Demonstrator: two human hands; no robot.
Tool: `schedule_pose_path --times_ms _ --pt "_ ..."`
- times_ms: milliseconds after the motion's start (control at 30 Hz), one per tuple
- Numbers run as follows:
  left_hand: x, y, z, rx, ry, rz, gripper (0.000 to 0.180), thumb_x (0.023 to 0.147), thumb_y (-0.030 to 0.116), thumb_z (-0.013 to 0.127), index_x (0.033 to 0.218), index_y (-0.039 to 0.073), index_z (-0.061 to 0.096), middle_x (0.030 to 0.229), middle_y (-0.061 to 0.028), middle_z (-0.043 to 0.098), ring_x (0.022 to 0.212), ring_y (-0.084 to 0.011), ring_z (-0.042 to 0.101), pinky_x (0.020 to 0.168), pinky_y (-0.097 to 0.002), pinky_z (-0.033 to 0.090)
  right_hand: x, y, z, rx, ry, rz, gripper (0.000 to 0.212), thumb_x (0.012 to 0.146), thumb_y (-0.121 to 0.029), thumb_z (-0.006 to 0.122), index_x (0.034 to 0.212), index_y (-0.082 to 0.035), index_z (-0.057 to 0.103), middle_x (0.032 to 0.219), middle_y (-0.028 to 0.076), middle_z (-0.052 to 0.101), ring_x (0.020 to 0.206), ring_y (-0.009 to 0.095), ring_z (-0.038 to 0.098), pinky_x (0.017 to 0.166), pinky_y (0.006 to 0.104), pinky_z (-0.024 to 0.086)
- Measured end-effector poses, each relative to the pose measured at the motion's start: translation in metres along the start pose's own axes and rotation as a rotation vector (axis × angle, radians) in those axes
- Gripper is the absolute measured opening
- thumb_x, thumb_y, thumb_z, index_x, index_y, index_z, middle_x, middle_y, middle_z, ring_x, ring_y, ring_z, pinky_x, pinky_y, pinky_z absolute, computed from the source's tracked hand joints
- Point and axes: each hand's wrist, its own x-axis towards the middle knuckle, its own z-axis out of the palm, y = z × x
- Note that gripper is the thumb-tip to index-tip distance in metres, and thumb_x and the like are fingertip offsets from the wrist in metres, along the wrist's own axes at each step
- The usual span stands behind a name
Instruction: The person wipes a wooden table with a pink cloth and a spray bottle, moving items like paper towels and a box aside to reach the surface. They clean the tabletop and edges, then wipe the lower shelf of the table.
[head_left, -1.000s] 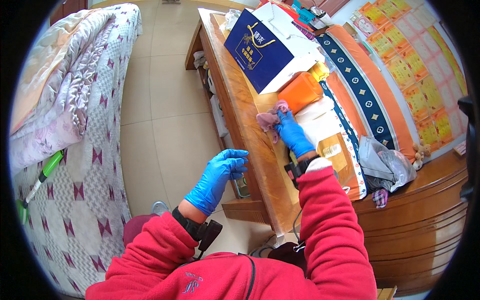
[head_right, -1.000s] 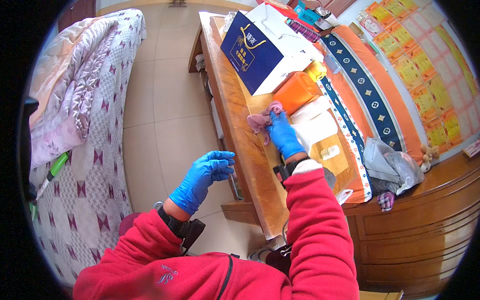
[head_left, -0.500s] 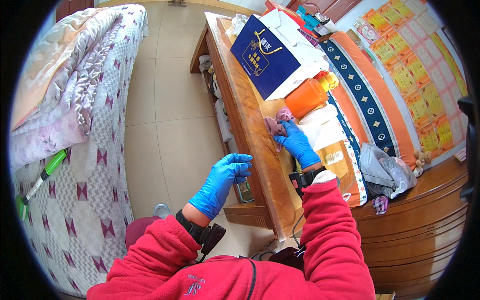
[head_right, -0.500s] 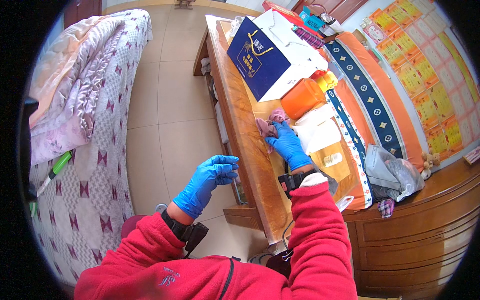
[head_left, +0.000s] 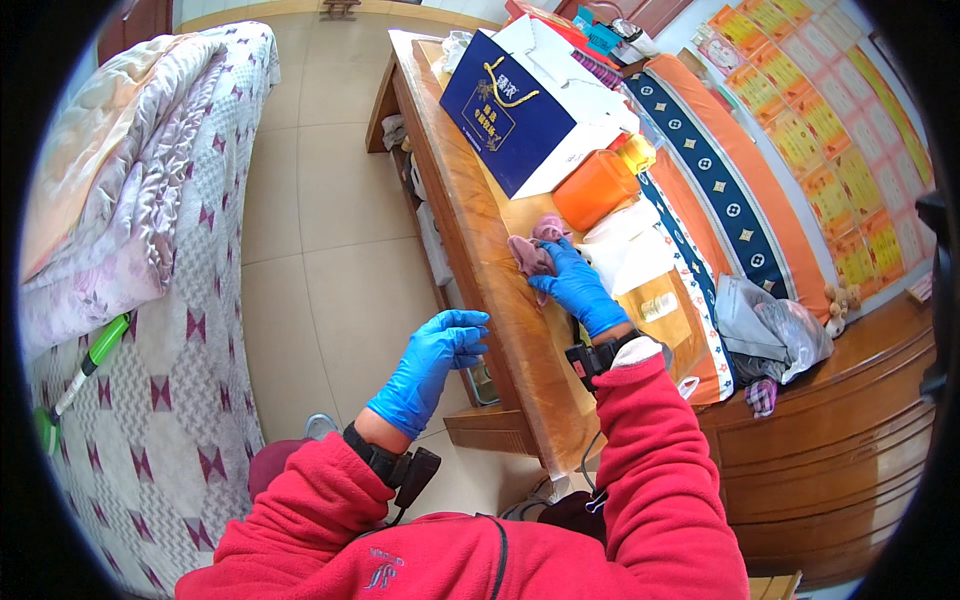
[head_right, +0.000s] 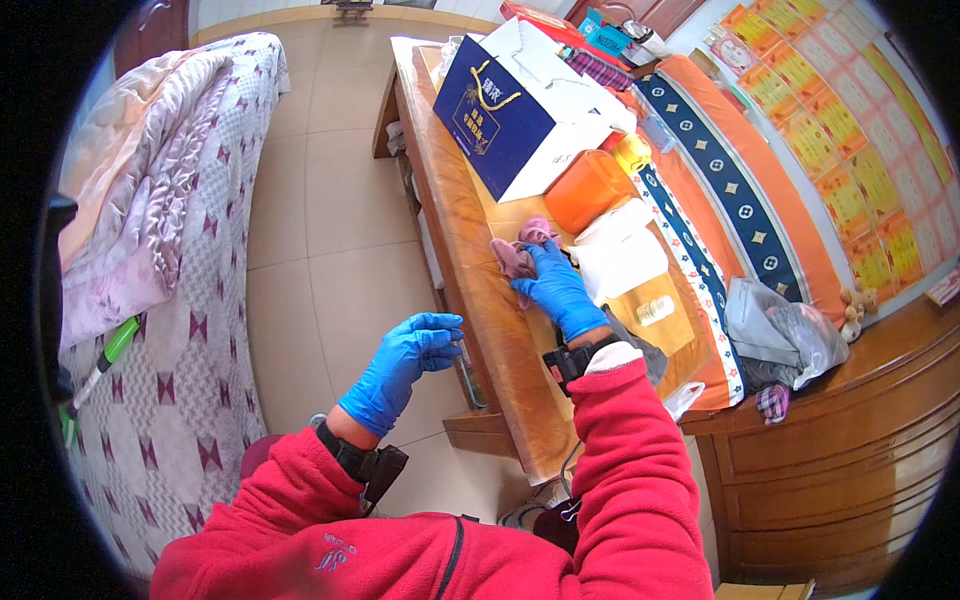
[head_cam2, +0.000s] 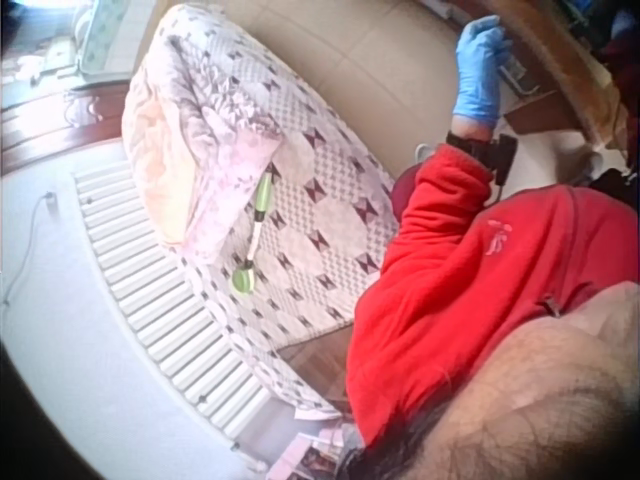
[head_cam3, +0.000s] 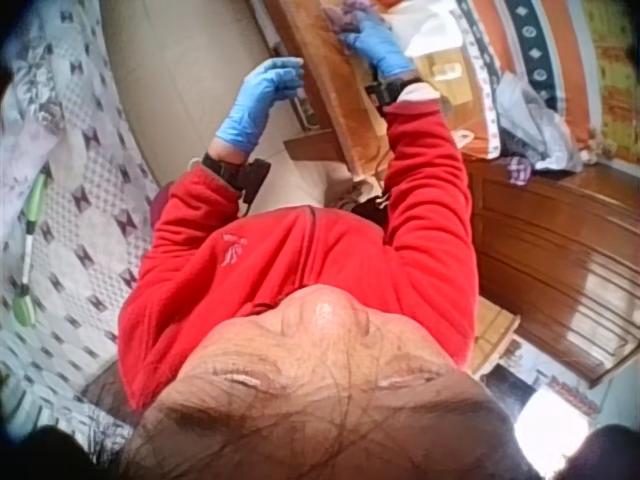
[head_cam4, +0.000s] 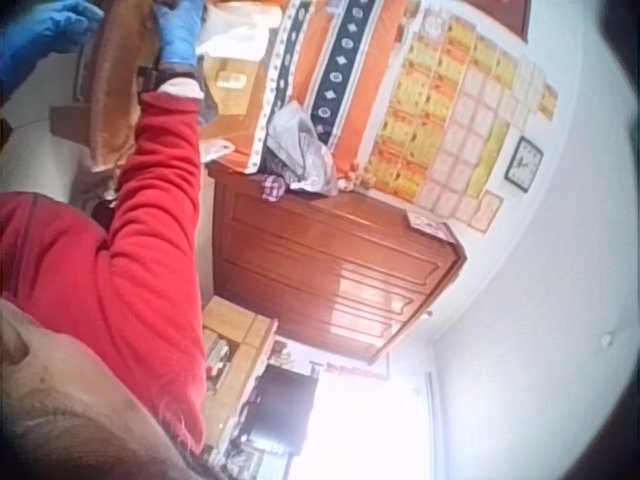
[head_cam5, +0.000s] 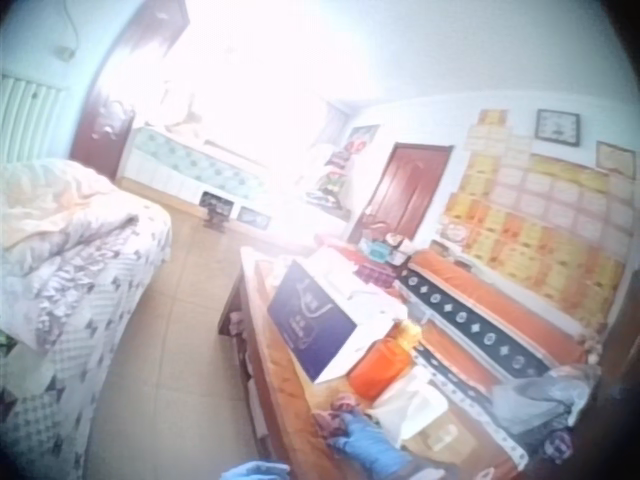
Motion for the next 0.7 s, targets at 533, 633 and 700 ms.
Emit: schedule_pose_path --times_ms 533,633,700 --pt "0.003 -0.005 0.006 0.014 0.014 -0.036 0.028 0.095 0.015 0.06 0.122 0.008 0.066 0.11 -0.0044 0.068 0.097 -0.0163 0.067 0.09 -0.0318 0.053 0.108 0.042 0.009 -0.048 0.043 -0.01 0.064 0.09 -0.019 0.069 0.148 -0.011 0.043 0.148 0.018 0.046 0.13 0.037 0.052 0.108 0.0375 0.043" --pt "0.003 -0.005 0.005 0.01 0.026 -0.015 0.026 0.095 0.015 0.061 0.119 0.009 0.067 0.107 -0.0033 0.068 0.093 -0.0153 0.065 0.084 -0.0303 0.053 0.119 0.047 0.017 -0.113 0.111 0.009 0.053 0.09 -0.017 0.068 0.14 -0.009 0.051 0.136 0.018 0.055 0.121 0.037 0.058 0.103 0.0377 0.047" --pt "0.003 -0.006 0.005 0.01 0.025 -0.006 0.025 0.095 0.016 0.061 0.118 0.009 0.068 0.105 -0.0028 0.068 0.091 -0.0148 0.065 0.081 -0.0297 0.053 0.112 0.046 0.024 -0.067 0.165 -0.046 0.052 0.09 -0.016 0.068 0.139 -0.009 0.052 0.135 0.018 0.056 0.119 0.038 0.059 0.103 0.0383 0.047"
